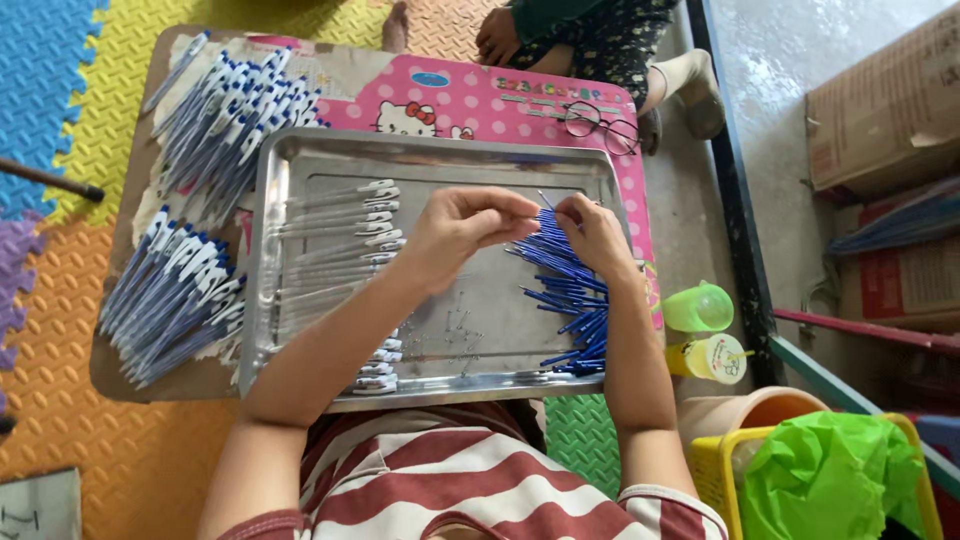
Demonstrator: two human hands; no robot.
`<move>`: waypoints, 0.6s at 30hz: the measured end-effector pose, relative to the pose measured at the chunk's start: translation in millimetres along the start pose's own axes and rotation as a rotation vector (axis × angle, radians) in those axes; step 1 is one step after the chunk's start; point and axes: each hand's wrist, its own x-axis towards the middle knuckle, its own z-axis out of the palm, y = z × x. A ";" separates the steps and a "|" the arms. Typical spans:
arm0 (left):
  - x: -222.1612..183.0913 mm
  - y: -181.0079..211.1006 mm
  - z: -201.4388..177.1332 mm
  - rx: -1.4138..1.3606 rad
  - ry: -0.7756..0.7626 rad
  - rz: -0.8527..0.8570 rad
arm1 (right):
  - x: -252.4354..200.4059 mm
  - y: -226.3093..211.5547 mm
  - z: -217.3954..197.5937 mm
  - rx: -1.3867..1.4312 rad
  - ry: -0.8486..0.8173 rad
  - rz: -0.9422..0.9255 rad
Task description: The person assembles pens by inserting blue ink cartridges into white and blue pen barrels on a metal tray.
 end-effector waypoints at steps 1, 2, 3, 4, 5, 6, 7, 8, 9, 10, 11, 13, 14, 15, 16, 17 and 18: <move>-2.2 2.0 2.1 0.014 0.024 -0.002 | 0.9 0.2 0.9 0.000 0.006 -0.004; -4.5 1.8 3.6 0.018 0.013 -0.006 | -0.7 -0.4 -0.7 0.000 0.017 0.002; -7.6 2.1 5.1 0.002 0.039 0.015 | -1.8 -1.7 -2.0 0.009 0.009 -0.003; -10.8 2.7 6.1 -0.013 0.064 0.036 | -2.8 -3.2 -3.0 0.018 0.001 -0.008; -12.7 1.6 2.4 -0.012 0.059 0.034 | -3.2 -3.8 -2.9 0.018 0.006 -0.005; -14.8 0.9 -1.9 -0.038 0.094 0.036 | -3.5 -4.7 -2.5 0.028 0.009 -0.013; -17.2 0.4 -5.5 -0.064 0.130 0.041 | -3.0 -5.9 -2.9 0.037 0.012 -0.025; -17.4 -8.8 -13.1 -0.063 0.126 0.042 | -4.0 -5.5 -3.3 0.036 0.016 -0.026; -17.3 -17.5 -21.3 -0.025 0.147 0.052 | -3.2 -5.4 -3.2 0.027 0.022 -0.043; -17.4 -26.0 -30.0 0.013 0.167 0.061 | -2.4 -5.7 -2.9 0.019 0.028 -0.060; -18.7 -32.8 -34.9 0.014 0.169 0.068 | -1.3 -7.0 -2.3 0.018 0.028 -0.067; -21.9 -46.6 -45.3 0.046 0.231 0.030 | 0.6 -10.2 -0.9 0.049 0.044 -0.135; -27.2 -50.1 -50.1 0.045 0.234 0.036 | -0.3 -17.6 -0.4 0.048 0.042 -0.141; -30.8 -53.5 -54.5 0.082 0.271 0.020 | -0.6 -24.7 -1.3 0.095 0.067 -0.197; -34.2 -57.0 -58.7 0.119 0.309 0.004 | -1.0 -31.6 -2.4 0.141 0.092 -0.253; -38.9 -54.9 -60.5 0.117 0.305 0.009 | -2.4 -51.7 -9.3 0.136 0.095 -0.257; -43.4 -53.2 -62.3 0.179 0.329 0.012 | -3.8 -71.4 -16.0 0.151 0.241 -0.319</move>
